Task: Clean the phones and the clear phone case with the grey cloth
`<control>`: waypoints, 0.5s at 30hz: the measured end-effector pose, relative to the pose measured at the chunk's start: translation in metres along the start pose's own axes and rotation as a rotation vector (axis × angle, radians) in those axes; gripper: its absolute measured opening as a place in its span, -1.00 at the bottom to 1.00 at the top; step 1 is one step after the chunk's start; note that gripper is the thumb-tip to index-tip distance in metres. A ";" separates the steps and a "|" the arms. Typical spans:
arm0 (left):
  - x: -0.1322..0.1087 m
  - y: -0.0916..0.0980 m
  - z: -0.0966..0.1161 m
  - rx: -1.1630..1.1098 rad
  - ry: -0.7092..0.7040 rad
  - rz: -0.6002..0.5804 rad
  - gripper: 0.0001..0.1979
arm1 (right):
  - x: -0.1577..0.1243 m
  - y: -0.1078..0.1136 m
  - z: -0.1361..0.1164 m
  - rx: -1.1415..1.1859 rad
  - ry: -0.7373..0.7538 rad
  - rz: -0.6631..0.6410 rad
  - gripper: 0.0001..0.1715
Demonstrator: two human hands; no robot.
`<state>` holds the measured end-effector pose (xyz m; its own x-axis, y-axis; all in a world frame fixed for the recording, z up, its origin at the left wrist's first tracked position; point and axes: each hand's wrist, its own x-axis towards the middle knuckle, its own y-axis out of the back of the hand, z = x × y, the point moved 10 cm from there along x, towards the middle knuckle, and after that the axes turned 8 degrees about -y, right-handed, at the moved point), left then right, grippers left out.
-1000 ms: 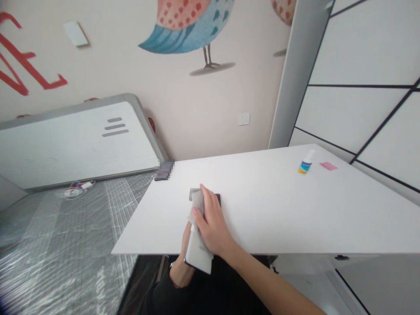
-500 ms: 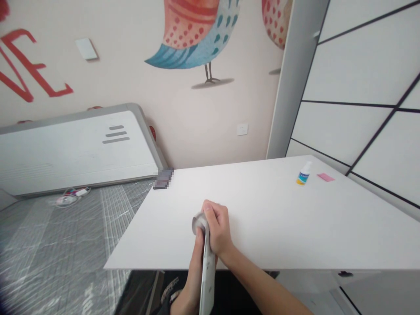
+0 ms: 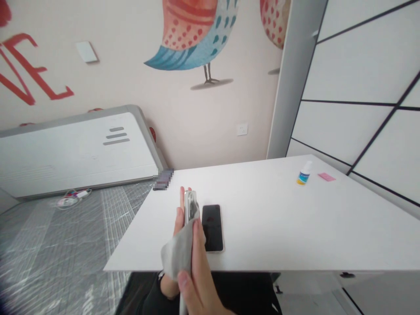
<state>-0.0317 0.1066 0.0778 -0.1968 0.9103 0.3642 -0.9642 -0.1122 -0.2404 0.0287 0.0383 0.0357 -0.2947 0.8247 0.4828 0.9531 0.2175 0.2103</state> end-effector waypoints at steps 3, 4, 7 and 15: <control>0.005 -0.014 0.007 0.054 -0.067 -0.143 -0.37 | 0.002 0.003 0.010 0.054 -0.082 -0.023 -0.21; 0.003 -0.017 0.007 0.089 -0.090 -0.178 -0.37 | 0.009 0.009 0.012 0.078 -0.129 -0.004 -0.25; -0.006 -0.019 0.005 0.154 -0.122 -0.193 -0.35 | 0.030 0.025 0.009 0.114 -0.187 0.054 -0.31; 0.011 -0.021 0.045 0.062 -0.291 -0.174 -0.25 | -0.003 0.003 -0.004 -0.027 -0.128 -0.006 -0.22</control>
<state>-0.0214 0.1012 0.1272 -0.0619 0.7671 0.6386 -0.9950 0.0032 -0.1003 0.0325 0.0341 0.0379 -0.2879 0.8834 0.3697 0.9486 0.2100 0.2369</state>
